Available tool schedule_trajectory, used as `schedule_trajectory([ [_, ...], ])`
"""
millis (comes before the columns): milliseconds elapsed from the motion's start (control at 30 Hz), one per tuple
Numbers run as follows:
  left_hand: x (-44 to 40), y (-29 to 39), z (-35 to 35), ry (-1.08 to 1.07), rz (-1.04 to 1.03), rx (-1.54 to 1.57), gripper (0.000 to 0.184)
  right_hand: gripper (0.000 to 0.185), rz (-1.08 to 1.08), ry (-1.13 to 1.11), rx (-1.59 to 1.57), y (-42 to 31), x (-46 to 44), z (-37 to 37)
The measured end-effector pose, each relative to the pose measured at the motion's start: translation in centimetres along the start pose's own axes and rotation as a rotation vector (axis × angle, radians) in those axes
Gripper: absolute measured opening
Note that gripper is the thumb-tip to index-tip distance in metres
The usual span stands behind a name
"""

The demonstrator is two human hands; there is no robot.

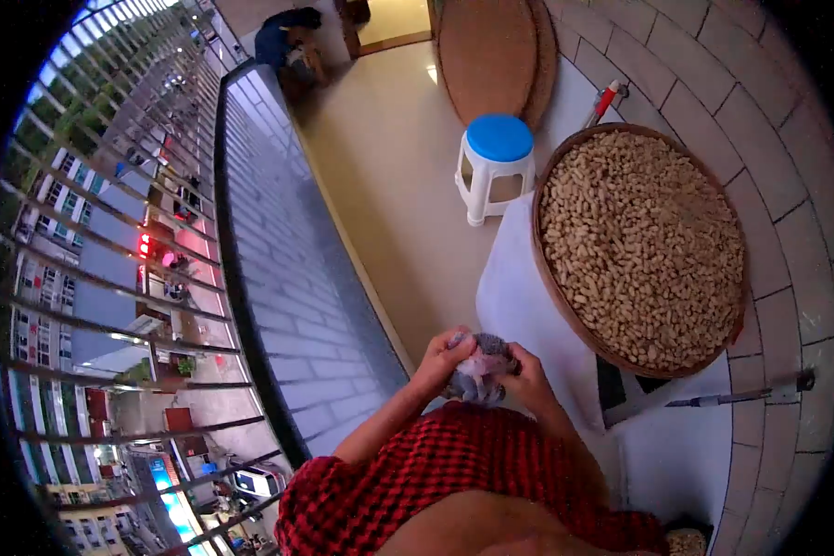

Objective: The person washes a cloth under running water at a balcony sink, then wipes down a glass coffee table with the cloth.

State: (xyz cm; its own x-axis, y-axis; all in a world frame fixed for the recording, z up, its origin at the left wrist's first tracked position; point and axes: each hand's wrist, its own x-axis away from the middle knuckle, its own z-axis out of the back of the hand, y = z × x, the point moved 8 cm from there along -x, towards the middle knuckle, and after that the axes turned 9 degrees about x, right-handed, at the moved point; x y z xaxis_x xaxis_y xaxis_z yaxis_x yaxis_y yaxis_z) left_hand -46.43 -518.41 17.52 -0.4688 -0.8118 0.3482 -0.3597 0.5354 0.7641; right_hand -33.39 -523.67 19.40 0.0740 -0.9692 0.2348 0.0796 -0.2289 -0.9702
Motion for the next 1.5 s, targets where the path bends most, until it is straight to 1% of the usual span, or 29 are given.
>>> schedule_trajectory([
  [233, -6.0, 5.5, 2.6, 0.025, -0.014, 0.052, 0.015, 0.030, -0.019, 0.012, -0.087, -0.6, -9.5, -0.6],
  [300, -8.6, 6.7, 4.5, 0.147, -0.025, 0.115, 0.016, 0.027, -0.051, 0.018, 0.115, 0.2, -13.2, -0.5],
  [333, -10.0, 7.5, 5.0, 0.144, -0.003, 0.100, 0.016, 0.027, -0.062, 0.033, 0.096, 0.3, -14.8, -0.6],
  [433, -15.5, 10.2, 6.3, 0.141, 0.066, 0.045, 0.020, 0.025, -0.094, 0.189, -0.055, 0.0, -20.0, 0.8],
  [467, -17.7, 11.3, 6.7, 0.129, 0.074, 0.034, 0.020, 0.024, 0.006, 0.236, -0.066, -1.2, -22.0, 1.5],
  [500, -20.0, 12.6, 6.7, 0.066, 0.059, -0.018, 0.023, 0.022, 0.100, 0.279, -0.076, -2.6, -23.9, 2.1],
  [533, -21.8, 13.9, 6.9, 0.013, 0.051, -0.062, 0.027, 0.022, 0.084, 0.284, -0.083, -4.2, -25.9, 2.8],
  [567, -23.8, 15.2, 7.2, -0.056, 0.097, -0.096, 0.039, 0.021, -0.010, 0.294, -0.228, -6.0, -28.0, 3.5],
  [600, -25.4, 17.1, 7.6, -0.048, 0.118, -0.101, 0.039, 0.021, -0.096, 0.306, -0.372, -6.8, -30.3, 3.8],
  [633, -27.1, 19.3, 6.8, -0.121, 0.107, -0.155, 0.047, 0.020, -0.050, 0.378, -0.203, -7.1, -33.1, 4.8],
  [667, -28.8, 21.2, 6.5, -0.193, 0.088, -0.202, 0.054, 0.020, -0.055, 0.372, -0.196, -7.2, -35.3, 4.8],
  [700, -30.5, 22.3, 7.5, -0.174, 0.098, -0.214, 0.066, 0.020, -0.088, 0.395, -0.271, -7.2, -37.5, 4.7],
  [733, -32.1, 23.4, 8.5, -0.167, 0.084, -0.201, 0.066, 0.020, -0.114, 0.413, -0.342, -7.8, -40.0, 4.7],
  [800, -35.0, 26.6, 11.3, -0.084, -0.094, -0.185, 0.069, 0.021, -0.011, 0.355, -0.172, -10.3, -45.0, 4.0],
  [833, -36.2, 27.9, 13.0, -0.003, -0.135, -0.119, 0.058, 0.021, 0.082, 0.313, -0.026, -11.7, -47.3, 3.1],
  [867, -37.6, 28.7, 15.0, 0.005, -0.167, -0.110, 0.058, 0.022, -0.007, 0.230, -0.163, -10.9, -50.4, 2.0],
  [900, -39.3, 28.5, 18.6, 0.123, -0.124, -0.088, 0.049, 0.023, -0.106, 0.159, -0.294, -10.1, -53.3, 0.8],
  [933, -41.0, 28.7, 21.8, 0.243, -0.088, -0.057, 0.040, 0.026, -0.022, 0.118, -0.215, -11.4, -56.4, 0.1],
  [1000, -44.1, 31.7, 26.4, 0.326, -0.105, -0.033, 0.026, 0.028, 0.017, 0.067, -0.016, -10.9, -63.4, -2.0],
  [1033, -45.8, 33.2, 29.0, 0.387, -0.112, 0.002, 0.025, 0.028, 0.047, 0.016, -0.007, -12.6, -66.7, -3.0],
  [1100, -49.9, 37.8, 32.2, 0.427, -0.207, -0.011, 0.024, 0.032, -0.166, -0.036, -0.053, -14.6, -72.0, -4.7],
  [1133, -52.3, 40.9, 33.2, 0.419, -0.263, -0.029, 0.023, 0.032, -0.137, -0.070, -0.047, -16.0, -75.2, -5.7],
  [1200, -56.8, 47.4, 32.4, 0.321, -0.278, -0.018, 0.020, 0.034, -0.053, 0.018, -0.102, -18.2, -80.9, -5.3],
  [1300, -64.2, 53.6, 31.9, 0.260, -0.216, -0.028, 0.020, 0.032, 0.084, 0.062, -0.030, -17.8, -89.1, -3.7],
  [1367, -70.4, 55.8, 30.4, 0.039, -0.124, -0.153, 0.019, 0.031, 0.068, 0.098, -0.032, -18.1, -93.8, -1.6],
  [1400, -72.9, 57.1, 30.8, 0.033, -0.121, -0.164, 0.019, 0.030, 0.048, 0.144, -0.035, -18.3, -96.1, -0.7],
  [1433, -75.5, 58.4, 29.9, -0.107, -0.147, -0.217, 0.020, 0.030, 0.054, 0.163, -0.042, -18.7, -98.3, 0.2],
  [1467, -78.1, 59.5, 29.1, -0.253, -0.171, -0.267, 0.021, 0.028, 0.074, 0.252, -0.068, -19.3, -100.3, 1.7],
  [1500, -80.9, 60.2, 29.5, -0.276, -0.168, -0.278, 0.021, 0.027, 0.096, 0.342, -0.094, -19.9, -102.4, 3.1],
])
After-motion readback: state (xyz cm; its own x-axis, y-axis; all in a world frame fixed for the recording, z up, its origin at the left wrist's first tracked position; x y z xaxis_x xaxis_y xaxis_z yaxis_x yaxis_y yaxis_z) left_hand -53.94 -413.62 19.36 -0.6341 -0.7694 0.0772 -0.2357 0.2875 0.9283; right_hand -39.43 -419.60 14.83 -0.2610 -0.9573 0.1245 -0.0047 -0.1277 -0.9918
